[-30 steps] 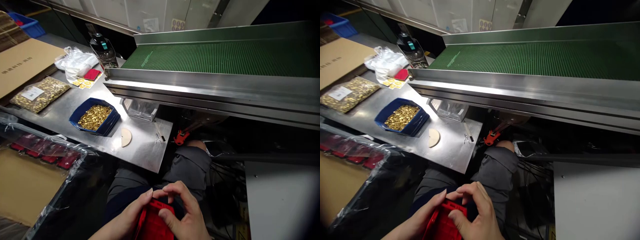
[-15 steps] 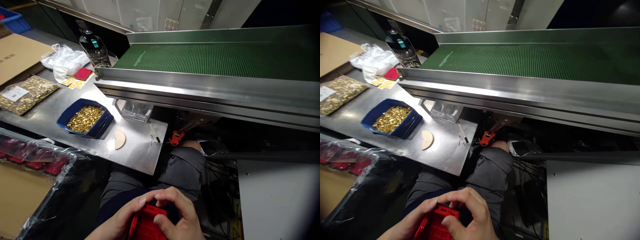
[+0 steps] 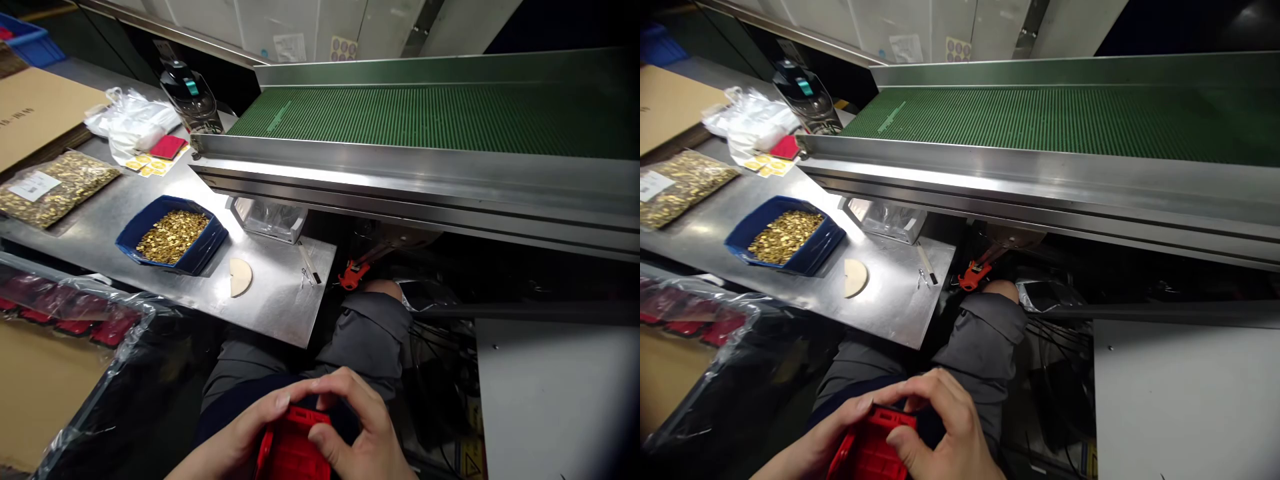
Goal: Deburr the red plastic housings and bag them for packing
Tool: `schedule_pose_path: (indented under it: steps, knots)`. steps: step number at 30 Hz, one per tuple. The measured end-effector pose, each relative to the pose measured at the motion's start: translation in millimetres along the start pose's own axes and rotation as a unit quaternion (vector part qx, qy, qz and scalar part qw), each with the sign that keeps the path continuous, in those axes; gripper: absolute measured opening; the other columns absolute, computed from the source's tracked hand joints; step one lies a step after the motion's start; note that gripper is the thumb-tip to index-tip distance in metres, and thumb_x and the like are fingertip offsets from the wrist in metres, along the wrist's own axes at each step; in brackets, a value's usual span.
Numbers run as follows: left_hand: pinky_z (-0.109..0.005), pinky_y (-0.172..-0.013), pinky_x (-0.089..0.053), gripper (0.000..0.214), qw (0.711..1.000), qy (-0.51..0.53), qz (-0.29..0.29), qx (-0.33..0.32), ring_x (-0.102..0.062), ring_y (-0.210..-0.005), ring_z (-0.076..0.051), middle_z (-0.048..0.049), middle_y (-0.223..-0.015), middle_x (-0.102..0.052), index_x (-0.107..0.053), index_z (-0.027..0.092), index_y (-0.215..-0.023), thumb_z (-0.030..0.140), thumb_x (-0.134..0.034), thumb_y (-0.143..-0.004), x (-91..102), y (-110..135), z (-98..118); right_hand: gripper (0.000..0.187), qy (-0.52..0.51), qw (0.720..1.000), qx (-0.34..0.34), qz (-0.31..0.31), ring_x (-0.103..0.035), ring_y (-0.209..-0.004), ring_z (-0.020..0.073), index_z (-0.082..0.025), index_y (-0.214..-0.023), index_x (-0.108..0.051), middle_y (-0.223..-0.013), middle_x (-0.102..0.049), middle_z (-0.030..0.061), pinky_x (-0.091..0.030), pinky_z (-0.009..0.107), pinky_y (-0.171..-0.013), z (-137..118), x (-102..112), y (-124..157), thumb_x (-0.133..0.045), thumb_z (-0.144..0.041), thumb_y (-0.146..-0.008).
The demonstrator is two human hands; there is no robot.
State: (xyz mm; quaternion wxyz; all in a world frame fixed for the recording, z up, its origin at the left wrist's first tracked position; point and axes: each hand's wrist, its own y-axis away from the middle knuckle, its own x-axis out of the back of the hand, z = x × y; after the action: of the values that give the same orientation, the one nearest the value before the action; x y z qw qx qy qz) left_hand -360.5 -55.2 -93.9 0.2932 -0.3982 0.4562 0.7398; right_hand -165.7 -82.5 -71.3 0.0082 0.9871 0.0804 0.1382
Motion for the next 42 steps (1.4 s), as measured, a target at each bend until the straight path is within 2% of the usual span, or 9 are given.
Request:
schedule_pose_path:
  steps: [4, 8, 11, 16, 20, 28, 31, 35, 42]
  knots:
    - [-0.030, -0.091, -0.045, 0.051, 1.000, -0.016, 0.021, -0.011, -0.061, -0.104, -0.023, -0.0058, -0.121, -0.068, -0.066, 0.020, -0.130, 0.049, -0.058, -0.089, -3.4, -0.4, -1.0, 0.041, 0.018, 1.000, -0.010, 0.018, -0.061, -0.079, 0.0175, -0.029, -0.114, -0.066, -0.086, -0.061, 0.0016, -0.052, 0.030, -0.073, 1.4, 1.1, 4.7, -0.061, -0.061, -0.089]
    - [-0.028, -0.089, -0.045, 0.037, 1.000, 0.017, 0.024, -0.009, -0.064, -0.095, -0.020, -0.0032, -0.100, -0.072, -0.074, 0.019, -0.114, 0.044, -0.059, -0.091, -5.9, -1.2, -3.2, 0.042, 0.050, 0.998, -0.029, -0.008, -0.063, -0.112, 0.0224, -0.036, -0.134, -0.055, -0.120, -0.068, 0.0043, -0.052, 0.033, -0.096, -4.1, 1.3, 10.3, -0.060, -0.047, -0.095]
    - [-0.026, -0.082, -0.046, 0.029, 0.998, 0.042, 0.036, -0.007, -0.065, -0.087, -0.017, -0.0012, -0.092, -0.072, -0.076, 0.019, -0.100, 0.042, -0.062, -0.090, -4.9, -1.3, -4.6, 0.034, 0.040, 0.998, -0.044, -0.032, -0.064, -0.109, 0.0211, -0.036, -0.129, -0.059, -0.115, -0.069, 0.0025, -0.051, 0.032, -0.097, -8.3, 1.4, 7.9, -0.060, -0.041, -0.095]
    - [-0.032, -0.093, -0.047, 0.055, 1.000, 0.008, 0.012, -0.002, -0.065, -0.108, -0.026, -0.0104, -0.124, -0.068, -0.065, 0.015, -0.131, 0.049, -0.062, -0.088, -6.3, -0.6, 0.6, 0.029, -0.009, 0.999, -0.036, 0.004, -0.059, -0.081, 0.0170, -0.029, -0.107, -0.063, -0.087, -0.061, 0.0001, -0.048, 0.032, -0.079, 3.6, 4.5, 8.0, -0.060, -0.054, -0.093]
    - [-0.040, -0.089, -0.050, 0.068, 0.998, 0.039, -0.026, 0.037, -0.072, -0.098, -0.030, -0.0162, -0.114, -0.074, -0.052, 0.016, -0.144, 0.055, -0.058, -0.089, -6.7, -1.5, 1.9, 0.024, -0.031, 0.998, -0.030, 0.044, -0.058, -0.080, 0.0169, -0.027, -0.107, -0.061, -0.086, -0.057, 0.0005, -0.046, 0.032, -0.076, 15.6, 10.5, 15.2, -0.056, -0.047, -0.096]
    - [-0.028, -0.086, -0.051, 0.040, 0.997, 0.067, 0.043, 0.023, -0.072, -0.093, -0.021, -0.0061, -0.099, -0.078, -0.074, 0.017, -0.113, 0.048, -0.058, -0.094, -1.1, 1.0, -5.9, 0.029, -0.072, 0.994, -0.026, -0.075, -0.065, -0.103, 0.0203, -0.030, -0.124, -0.064, -0.114, -0.072, 0.0039, -0.049, 0.035, -0.092, -4.9, 4.9, -1.6, -0.052, -0.039, -0.100]
    - [-0.035, -0.087, -0.051, 0.058, 0.998, 0.056, 0.010, 0.038, -0.072, -0.097, -0.027, -0.0123, -0.107, -0.077, -0.061, 0.016, -0.134, 0.057, -0.053, -0.093, 0.4, 0.5, -5.9, 0.022, -0.058, 0.998, -0.010, -0.001, -0.067, -0.086, 0.0180, -0.026, -0.107, -0.070, -0.093, -0.074, 0.0031, -0.051, 0.031, -0.080, 4.9, 7.6, 3.7, -0.051, -0.035, -0.100]
    - [-0.039, -0.088, -0.049, 0.079, 0.997, 0.048, -0.014, 0.056, -0.072, -0.100, -0.030, -0.0231, -0.109, -0.075, -0.042, 0.011, -0.149, 0.064, -0.051, -0.091, 1.8, -1.2, -5.8, 0.026, -0.008, 0.988, -0.090, 0.129, -0.055, -0.055, 0.0116, -0.022, -0.090, -0.070, -0.060, -0.054, -0.0031, -0.044, 0.024, -0.056, 22.8, 18.1, 17.9, -0.049, -0.034, -0.100]
    - [-0.038, -0.090, -0.049, 0.075, 0.995, 0.081, -0.006, 0.063, -0.074, -0.097, -0.029, -0.0210, -0.107, -0.076, -0.044, 0.012, -0.148, 0.064, -0.046, -0.094, 3.1, -1.6, -7.9, 0.024, -0.049, 0.993, -0.103, 0.010, -0.071, -0.094, 0.0190, -0.027, -0.113, -0.070, -0.102, -0.076, 0.0042, -0.056, 0.030, -0.086, 1.8, 8.1, 1.2, -0.051, -0.034, -0.099]
